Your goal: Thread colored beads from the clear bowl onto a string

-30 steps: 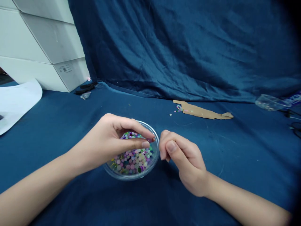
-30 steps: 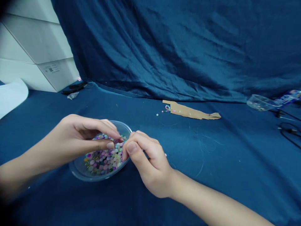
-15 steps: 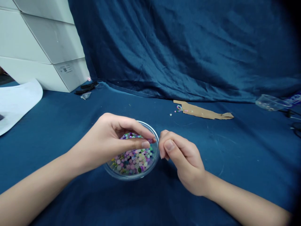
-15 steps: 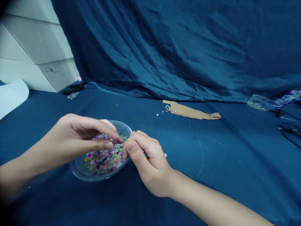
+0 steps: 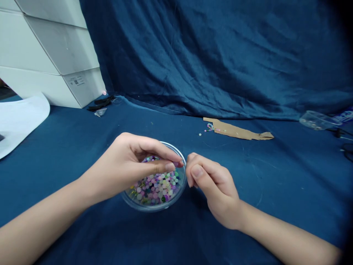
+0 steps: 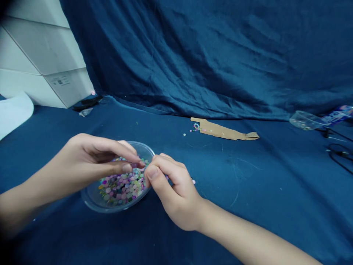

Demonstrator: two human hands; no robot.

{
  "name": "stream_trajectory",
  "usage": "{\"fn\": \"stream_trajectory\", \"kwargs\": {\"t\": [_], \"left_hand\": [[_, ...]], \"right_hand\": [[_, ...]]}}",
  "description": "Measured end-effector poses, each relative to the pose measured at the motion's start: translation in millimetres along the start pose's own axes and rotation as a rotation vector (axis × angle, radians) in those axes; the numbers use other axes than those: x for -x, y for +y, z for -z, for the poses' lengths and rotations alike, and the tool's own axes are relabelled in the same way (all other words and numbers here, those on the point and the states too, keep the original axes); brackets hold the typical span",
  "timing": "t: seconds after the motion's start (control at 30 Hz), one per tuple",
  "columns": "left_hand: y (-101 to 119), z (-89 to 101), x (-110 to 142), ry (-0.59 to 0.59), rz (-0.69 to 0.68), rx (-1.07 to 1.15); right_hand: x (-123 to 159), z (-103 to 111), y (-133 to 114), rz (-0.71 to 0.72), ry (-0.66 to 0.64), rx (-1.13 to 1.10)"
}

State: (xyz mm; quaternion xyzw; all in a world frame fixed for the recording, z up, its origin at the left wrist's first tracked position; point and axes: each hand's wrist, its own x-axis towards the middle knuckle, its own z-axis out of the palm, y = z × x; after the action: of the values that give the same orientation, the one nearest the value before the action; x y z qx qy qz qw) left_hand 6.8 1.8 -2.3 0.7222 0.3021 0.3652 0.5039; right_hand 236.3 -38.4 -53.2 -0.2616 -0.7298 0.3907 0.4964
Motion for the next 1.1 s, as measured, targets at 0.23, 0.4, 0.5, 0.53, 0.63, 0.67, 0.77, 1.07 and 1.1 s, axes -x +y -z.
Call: {"fn": "stream_trajectory", "kwargs": {"t": [0.23, 0.4, 0.5, 0.53, 0.63, 0.67, 0.77, 1.07, 1.1], "left_hand": [[-0.6, -0.9, 1.4, 0.021, 0.019, 0.036], [-0.4, -0.1, 1.1, -0.01, 0.014, 0.012], [-0.4, 0.7, 0.5, -0.028, 0.003, -0.011], [-0.4, 1.0, 0.4, -0.029, 0.003, -0.016], [-0.2, 0.9, 0.3, -0.02, 0.003, -0.019], [0.0, 0.7, 0.3, -0.016, 0.001, -0.021], [0.6, -0.1, 0.6, -0.004, 0.0, -0.024], [0.8, 0.5, 1.0, 0.002, 0.006, -0.005], [1.0, 0.5, 1.3, 0.001, 0.006, -0.004]], "right_hand": [[0.0, 0.5, 1.5, 0.004, 0.016, 0.016], [-0.5, -0.8, -0.8, 0.029, 0.015, -0.019], [-0.4, -1.7, -2.2, 0.042, 0.009, -0.042], [-0.4, -2.0, -2.3, 0.039, 0.014, -0.05], [-0.2, -2.3, -1.6, 0.026, 0.026, -0.066], [-0.2, -2.3, -1.3, 0.024, 0.027, -0.068], [-0.3, -2.3, -0.4, 0.031, 0.017, -0.071], [-0.4, -2.0, -1.2, 0.021, 0.039, -0.036], [-0.5, -2.0, -1.4, 0.019, 0.041, -0.03]]}}
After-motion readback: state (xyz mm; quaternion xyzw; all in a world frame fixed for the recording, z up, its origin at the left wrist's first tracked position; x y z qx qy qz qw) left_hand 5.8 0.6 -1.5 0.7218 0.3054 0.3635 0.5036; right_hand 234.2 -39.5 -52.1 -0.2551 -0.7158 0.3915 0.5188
